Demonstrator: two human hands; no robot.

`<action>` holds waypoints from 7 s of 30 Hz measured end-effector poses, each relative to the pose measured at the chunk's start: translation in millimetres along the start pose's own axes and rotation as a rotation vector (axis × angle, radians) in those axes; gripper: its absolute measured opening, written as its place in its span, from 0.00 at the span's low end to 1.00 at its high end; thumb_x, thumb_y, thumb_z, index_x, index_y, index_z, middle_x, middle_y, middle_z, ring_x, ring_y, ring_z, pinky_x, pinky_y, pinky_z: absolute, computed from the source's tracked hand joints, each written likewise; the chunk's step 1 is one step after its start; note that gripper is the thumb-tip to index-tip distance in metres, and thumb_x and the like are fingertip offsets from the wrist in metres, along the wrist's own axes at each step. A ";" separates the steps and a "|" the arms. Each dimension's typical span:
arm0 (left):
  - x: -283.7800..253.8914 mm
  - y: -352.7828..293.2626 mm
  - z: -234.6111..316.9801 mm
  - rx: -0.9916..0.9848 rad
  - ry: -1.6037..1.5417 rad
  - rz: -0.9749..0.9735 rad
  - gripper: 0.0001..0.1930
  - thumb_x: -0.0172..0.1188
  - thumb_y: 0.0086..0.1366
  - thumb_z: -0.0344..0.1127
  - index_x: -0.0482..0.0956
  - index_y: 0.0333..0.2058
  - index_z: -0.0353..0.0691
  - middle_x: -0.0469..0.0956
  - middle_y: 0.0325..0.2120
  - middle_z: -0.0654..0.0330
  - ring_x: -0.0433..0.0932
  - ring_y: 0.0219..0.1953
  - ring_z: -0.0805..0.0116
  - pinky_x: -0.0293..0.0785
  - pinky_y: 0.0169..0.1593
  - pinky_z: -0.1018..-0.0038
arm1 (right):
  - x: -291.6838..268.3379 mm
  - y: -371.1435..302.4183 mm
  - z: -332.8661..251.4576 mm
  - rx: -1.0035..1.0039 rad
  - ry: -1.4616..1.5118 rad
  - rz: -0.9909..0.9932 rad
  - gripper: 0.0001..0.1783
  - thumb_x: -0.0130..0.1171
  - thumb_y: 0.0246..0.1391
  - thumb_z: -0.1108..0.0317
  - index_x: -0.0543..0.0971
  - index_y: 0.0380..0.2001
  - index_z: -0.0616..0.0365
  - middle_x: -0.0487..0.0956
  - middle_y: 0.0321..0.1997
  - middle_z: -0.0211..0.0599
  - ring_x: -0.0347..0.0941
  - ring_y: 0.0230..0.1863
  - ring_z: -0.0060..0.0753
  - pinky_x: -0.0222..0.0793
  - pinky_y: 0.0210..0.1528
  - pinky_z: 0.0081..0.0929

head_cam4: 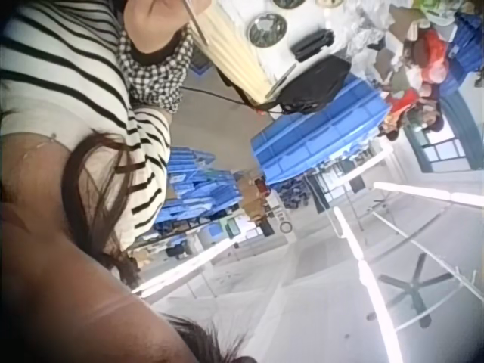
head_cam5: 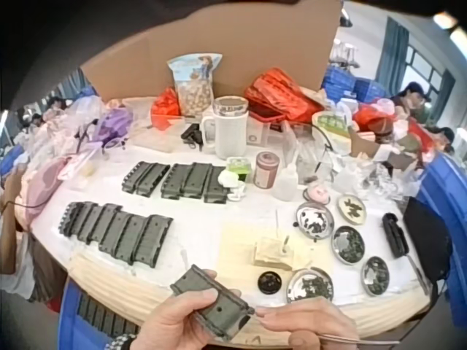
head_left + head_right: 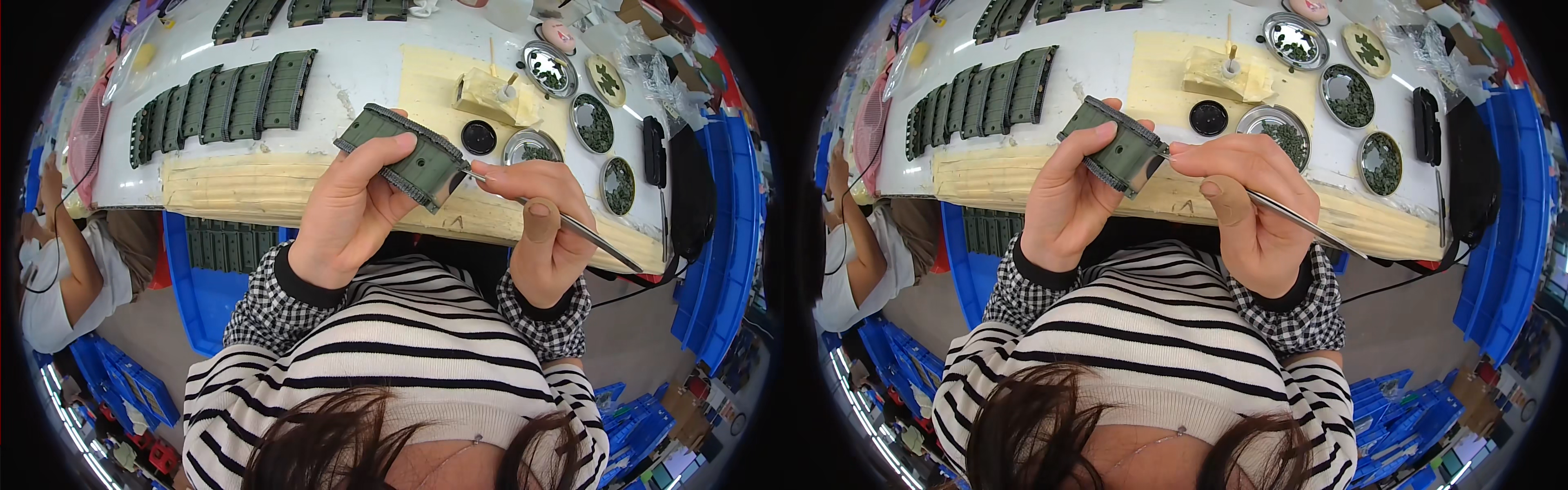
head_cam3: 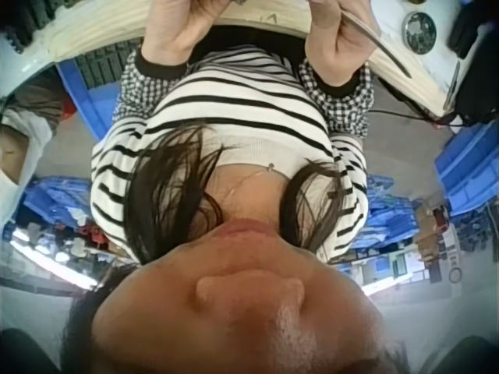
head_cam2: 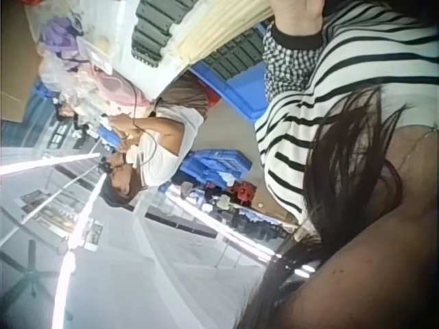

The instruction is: Assembling a miniature toy tank by picking up small components with tweezers and attaching them to the hull.

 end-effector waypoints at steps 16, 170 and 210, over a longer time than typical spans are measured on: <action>-0.6 -0.8 -3.7 0.015 0.019 0.017 0.17 0.54 0.64 0.28 0.66 0.52 0.37 0.75 0.44 0.47 0.77 0.47 0.61 0.78 0.50 0.68 | 3.3 -3.0 -5.3 0.005 -0.046 -0.034 0.08 0.54 0.53 0.81 0.79 0.37 0.66 0.79 0.37 0.44 0.79 0.42 0.39 0.75 0.42 0.26; 18.1 2.3 -33.9 -0.236 0.250 -0.363 0.17 0.36 0.74 0.47 0.61 0.32 0.41 0.74 0.36 0.49 0.80 0.40 0.56 0.80 0.43 0.64 | -8.7 2.0 3.5 0.121 0.130 -0.106 0.14 0.51 0.63 0.65 0.80 0.38 0.65 0.77 0.36 0.40 0.71 0.26 0.20 0.69 0.25 0.15; -0.8 4.9 9.6 0.043 0.030 0.059 0.24 0.55 0.63 0.26 0.63 0.58 0.42 0.74 0.46 0.50 0.78 0.46 0.64 0.81 0.45 0.68 | 2.8 0.0 -11.9 -0.063 -0.016 -0.052 0.10 0.50 0.59 0.73 0.80 0.37 0.63 0.80 0.38 0.45 0.76 0.40 0.38 0.71 0.43 0.29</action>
Point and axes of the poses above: each hand's wrist, its own y-axis towards the middle knuckle, its own x-axis out of the palm, z = x × y, the point moved 4 cm from there along y, towards the middle knuckle
